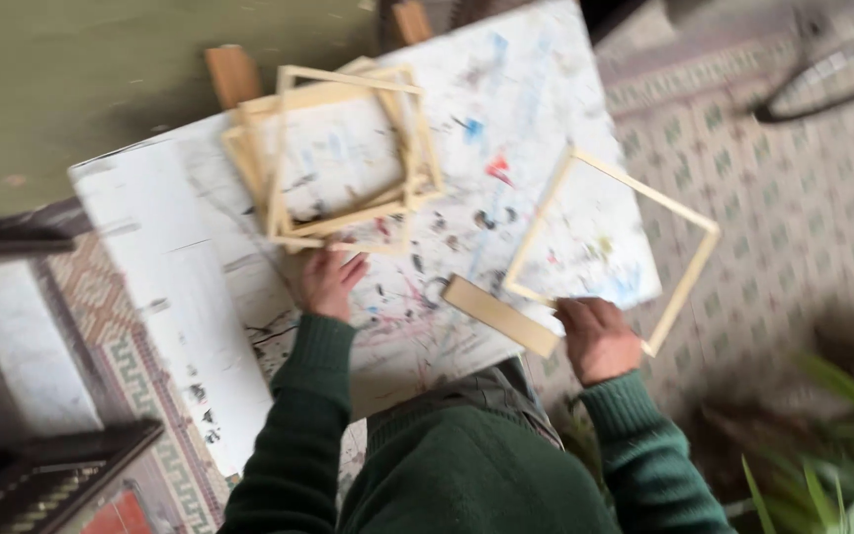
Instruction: The recorder is sanding small wooden frames on a workbench using a sanding block.
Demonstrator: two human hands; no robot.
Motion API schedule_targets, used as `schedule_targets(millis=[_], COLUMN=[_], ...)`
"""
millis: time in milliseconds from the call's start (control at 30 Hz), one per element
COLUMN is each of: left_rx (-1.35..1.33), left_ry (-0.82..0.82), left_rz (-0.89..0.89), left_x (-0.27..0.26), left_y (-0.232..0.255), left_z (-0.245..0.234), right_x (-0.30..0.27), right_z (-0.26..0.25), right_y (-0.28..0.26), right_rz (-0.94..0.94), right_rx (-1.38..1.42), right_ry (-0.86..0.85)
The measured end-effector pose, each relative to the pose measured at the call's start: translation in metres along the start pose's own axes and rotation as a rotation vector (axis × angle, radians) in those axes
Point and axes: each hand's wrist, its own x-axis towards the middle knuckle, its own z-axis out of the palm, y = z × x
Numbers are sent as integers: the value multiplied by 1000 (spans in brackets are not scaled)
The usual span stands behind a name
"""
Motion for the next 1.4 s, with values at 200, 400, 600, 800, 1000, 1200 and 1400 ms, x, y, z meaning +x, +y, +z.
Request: schedule_targets(millis=[200, 400, 600, 800, 1000, 1200, 1400], left_rx=[275, 304, 307, 360, 481, 299, 184], left_ry=[158, 182, 80, -46, 71, 256, 361], left_rz=[-188, -188, -108, 12, -4, 41, 137], left_x=[-48, -86, -115, -160, -212, -234, -248], left_y=[12, 0, -18, -51, -71, -113, -130], left_z=[-2, 33, 74, 85, 123, 129, 153], right_x=[-7, -10, -15, -9, 6, -3, -13], right_z=[-14, -16, 11, 73, 117, 149, 90], right_y=[-10, 2, 42, 102, 132, 123, 41], right_rz=[-55, -143, -209, -248, -361, -392, -395], right_rx=[43, 93, 142, 213, 246, 214, 434], right_ry=[-10, -6, -41, -141, -253, -372, -459])
